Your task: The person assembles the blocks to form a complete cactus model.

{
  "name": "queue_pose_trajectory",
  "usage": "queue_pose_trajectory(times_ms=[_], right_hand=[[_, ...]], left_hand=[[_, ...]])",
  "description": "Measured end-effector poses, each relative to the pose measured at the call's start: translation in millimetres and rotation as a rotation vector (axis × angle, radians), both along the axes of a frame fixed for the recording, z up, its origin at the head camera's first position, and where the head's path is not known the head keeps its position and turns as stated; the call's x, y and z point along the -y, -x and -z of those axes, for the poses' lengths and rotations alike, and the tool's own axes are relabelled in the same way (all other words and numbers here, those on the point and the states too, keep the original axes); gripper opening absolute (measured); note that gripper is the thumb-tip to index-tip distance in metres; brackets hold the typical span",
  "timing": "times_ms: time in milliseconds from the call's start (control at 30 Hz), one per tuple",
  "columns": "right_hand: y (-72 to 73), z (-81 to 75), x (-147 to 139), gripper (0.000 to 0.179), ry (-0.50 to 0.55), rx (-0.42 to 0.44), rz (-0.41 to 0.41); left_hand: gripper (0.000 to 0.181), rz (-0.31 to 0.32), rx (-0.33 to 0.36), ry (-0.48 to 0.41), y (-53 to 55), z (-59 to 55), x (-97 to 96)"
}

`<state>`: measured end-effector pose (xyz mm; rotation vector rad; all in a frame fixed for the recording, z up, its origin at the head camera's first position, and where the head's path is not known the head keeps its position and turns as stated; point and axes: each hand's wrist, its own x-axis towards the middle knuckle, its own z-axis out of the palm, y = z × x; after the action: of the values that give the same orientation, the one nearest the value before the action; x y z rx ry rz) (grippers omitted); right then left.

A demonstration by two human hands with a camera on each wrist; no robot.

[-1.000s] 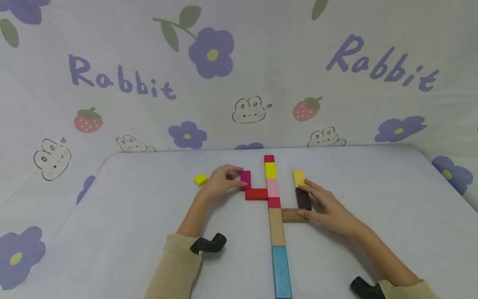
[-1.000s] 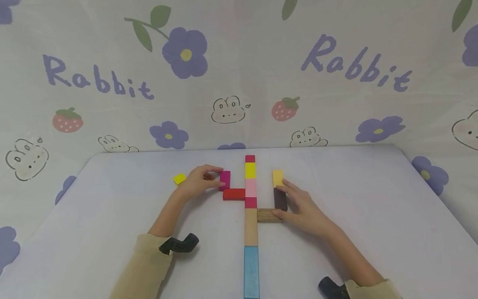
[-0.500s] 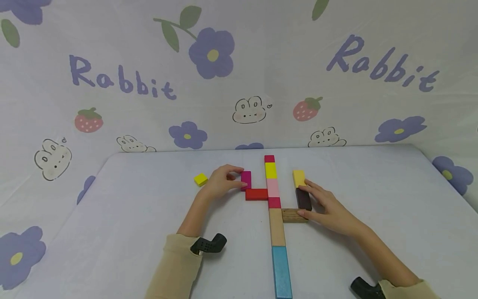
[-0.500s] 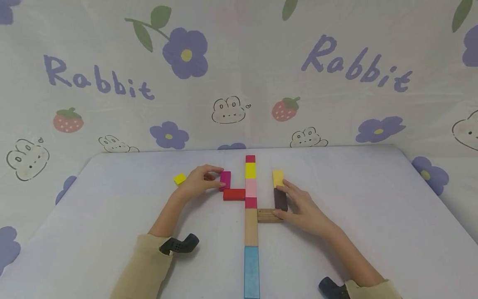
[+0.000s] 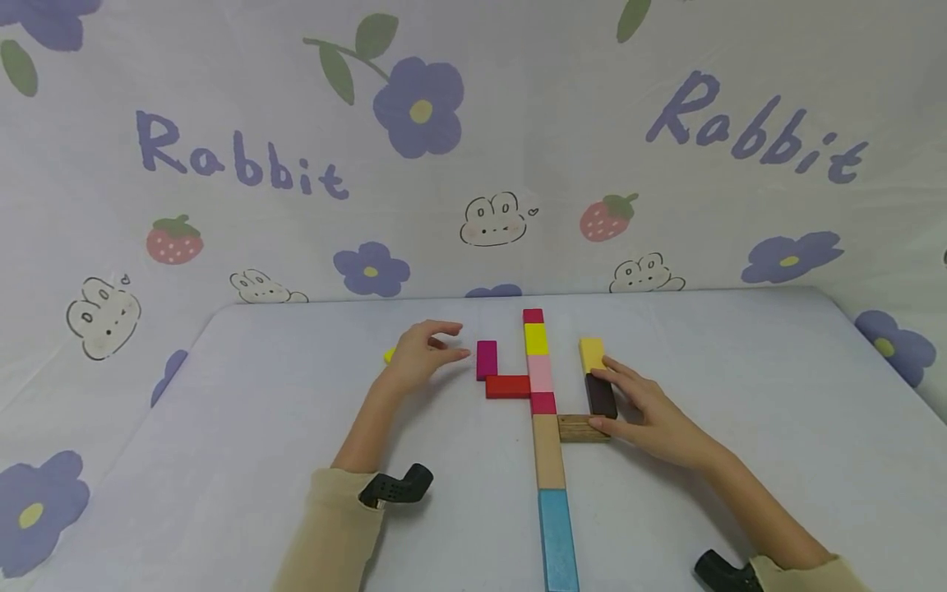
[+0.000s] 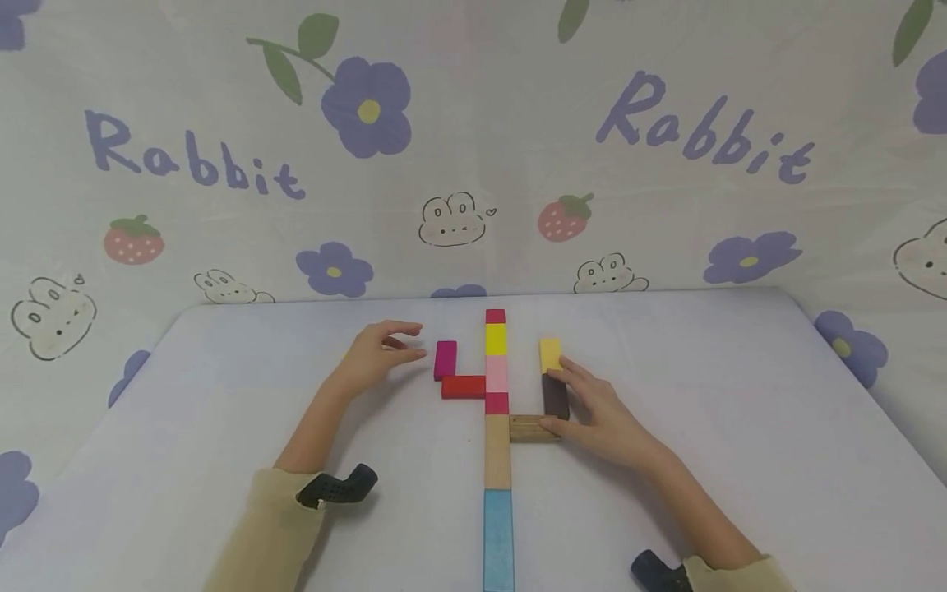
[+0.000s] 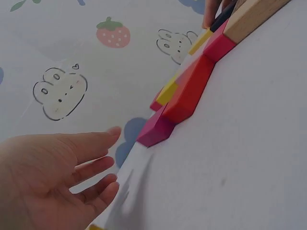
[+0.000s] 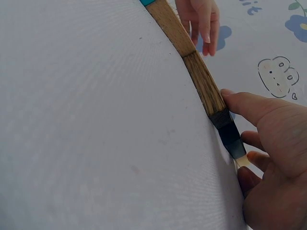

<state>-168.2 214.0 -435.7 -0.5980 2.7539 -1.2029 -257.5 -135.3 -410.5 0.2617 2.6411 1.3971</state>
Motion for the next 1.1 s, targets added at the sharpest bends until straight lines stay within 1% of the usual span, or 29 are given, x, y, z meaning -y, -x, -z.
queue_pose_trajectory(times_ms=[133, 267, 467, 567, 667, 867, 967, 1100], right_hand=[[-0.1, 0.6, 0, 0.070, 0.001, 0.002, 0.002], [-0.7, 0.5, 0, 0.071, -0.004, 0.020, 0.011], [-1.8, 0.2, 1, 0.071, 0.004, 0.031, 0.014], [-2.1, -0.5, 1, 0.071, 0.005, 0.031, 0.014], [-2.1, -1.5, 2, 0.071, 0.000, 0.033, 0.018], [-1.7, -2.6, 2, 0.072, -0.005, 0.034, 0.022], [-1.4, -2.7, 2, 0.072, -0.004, 0.031, 0.021], [-1.1, -2.8, 2, 0.072, -0.003, 0.029, 0.020]], left_hand=[[0.051, -0.047, -0.050, -0.025, 0.4, -2.3, 17.7], [0.050, -0.099, -0.070, -0.038, 1.5, -1.3, 35.6], [0.050, -0.175, -0.027, -0.021, -0.3, 1.0, 54.9], [0.050, -0.193, -0.012, -0.007, -0.5, 3.1, 61.0], [0.050, -0.189, -0.006, -0.004, -0.5, 6.2, 66.0], [0.048, -0.140, -0.017, -0.005, -1.4, 10.2, 74.7], [0.047, -0.116, 0.017, 0.000, -2.3, 8.8, 77.9], [0.045, -0.075, 0.060, 0.029, -3.4, 5.2, 81.5]])
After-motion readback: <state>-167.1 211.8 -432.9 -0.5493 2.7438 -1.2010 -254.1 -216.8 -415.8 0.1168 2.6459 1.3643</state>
